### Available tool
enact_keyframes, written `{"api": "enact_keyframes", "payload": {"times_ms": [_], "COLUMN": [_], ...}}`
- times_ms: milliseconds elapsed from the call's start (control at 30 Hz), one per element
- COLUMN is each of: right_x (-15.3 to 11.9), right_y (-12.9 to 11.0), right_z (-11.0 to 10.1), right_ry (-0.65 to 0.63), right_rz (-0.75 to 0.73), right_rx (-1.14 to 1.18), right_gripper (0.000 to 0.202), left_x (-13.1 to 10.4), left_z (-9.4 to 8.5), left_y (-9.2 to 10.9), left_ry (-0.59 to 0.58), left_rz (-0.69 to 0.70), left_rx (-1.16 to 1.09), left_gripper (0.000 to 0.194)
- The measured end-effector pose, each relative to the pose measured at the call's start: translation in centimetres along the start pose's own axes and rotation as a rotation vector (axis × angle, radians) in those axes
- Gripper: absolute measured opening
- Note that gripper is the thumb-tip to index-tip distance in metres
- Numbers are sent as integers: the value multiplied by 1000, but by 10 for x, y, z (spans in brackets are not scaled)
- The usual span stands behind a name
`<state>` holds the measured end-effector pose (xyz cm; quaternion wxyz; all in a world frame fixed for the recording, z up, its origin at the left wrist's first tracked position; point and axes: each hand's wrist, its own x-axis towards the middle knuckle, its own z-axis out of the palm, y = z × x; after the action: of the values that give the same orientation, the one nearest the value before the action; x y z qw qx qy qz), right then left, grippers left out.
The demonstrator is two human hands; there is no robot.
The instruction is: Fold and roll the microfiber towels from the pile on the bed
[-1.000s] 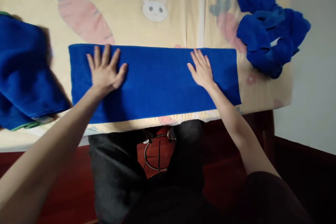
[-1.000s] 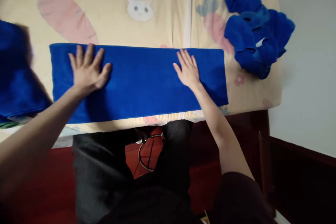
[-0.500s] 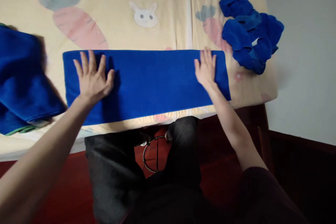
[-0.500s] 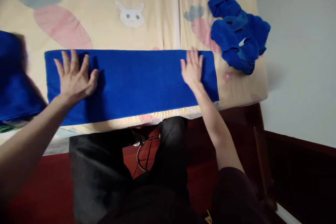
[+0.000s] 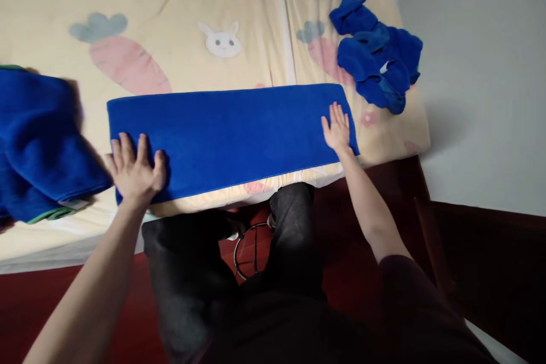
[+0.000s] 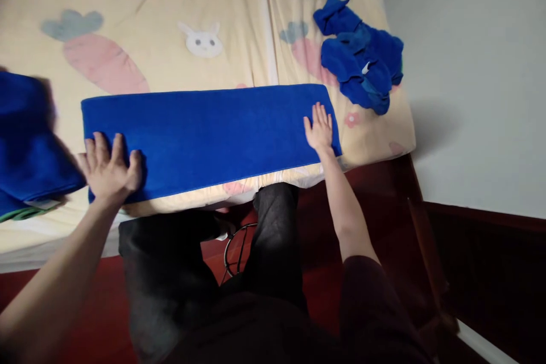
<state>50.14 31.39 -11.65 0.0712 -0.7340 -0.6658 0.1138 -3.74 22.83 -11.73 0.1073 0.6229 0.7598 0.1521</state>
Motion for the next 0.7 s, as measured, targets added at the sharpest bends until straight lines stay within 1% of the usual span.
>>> {"api": "enact_keyframes", "payload": {"times_ms": [33, 67, 100, 133, 167, 200, 267, 300, 333, 367, 400, 433, 467, 533, 600, 667, 700], "right_x": [2, 2, 0, -4, -10, -17, -35, -44, -52, -60, -66, -71, -75, -81, -85, -88, -89], "right_y": [12, 16, 11, -2, -22, -47, -101, -124, -140, -149, -149, -140, -125, -79, -29, 12, 26], "right_z": [-6, -10, -11, -11, -8, -4, 9, 16, 22, 26, 29, 30, 29, 21, 10, 3, 1], "right_ry": [14, 27, 39, 46, 46, 36, -50, -93, -116, -121, -112, -93, -68, -23, 16, 33, 39], "right_rz": [33, 50, 50, 34, 4, -40, -137, -186, -224, -242, -247, -238, -216, -146, -37, 53, 79], "right_rx": [-17, -25, -25, -17, -4, 12, 48, 77, 114, 147, 175, 195, 203, 181, 105, 13, -26], "right_gripper": [69, 69, 70, 70, 71, 71, 71, 71, 70, 69, 68, 67, 66, 65, 65, 66, 66], "left_x": [0, 0, -1, -2, -4, -6, -12, -15, -18, -22, -25, -28, -30, -34, -36, -37, -36], "left_z": [-3, -5, -5, -3, 0, 5, 15, 21, 25, 28, 29, 28, 25, 17, 8, 2, 1], "left_y": [-6, -9, -8, -3, 6, 17, 39, 48, 54, 55, 51, 44, 33, 7, -15, -28, -31], "left_ry": [9, 17, 24, 25, 24, 19, -9, -23, -31, -31, -23, -11, 2, 12, 6, 1, 4], "left_rz": [-32, -52, -58, -50, -24, 16, 116, 155, 175, 172, 149, 115, 76, 8, -35, -52, -55], "left_rx": [9, 15, 18, 17, 14, 9, -12, -26, -41, -54, -62, -64, -61, -51, -53, -58, -59], "left_gripper": [80, 80, 79, 79, 79, 79, 78, 77, 77, 77, 78, 78, 79, 81, 84, 87, 87]}}
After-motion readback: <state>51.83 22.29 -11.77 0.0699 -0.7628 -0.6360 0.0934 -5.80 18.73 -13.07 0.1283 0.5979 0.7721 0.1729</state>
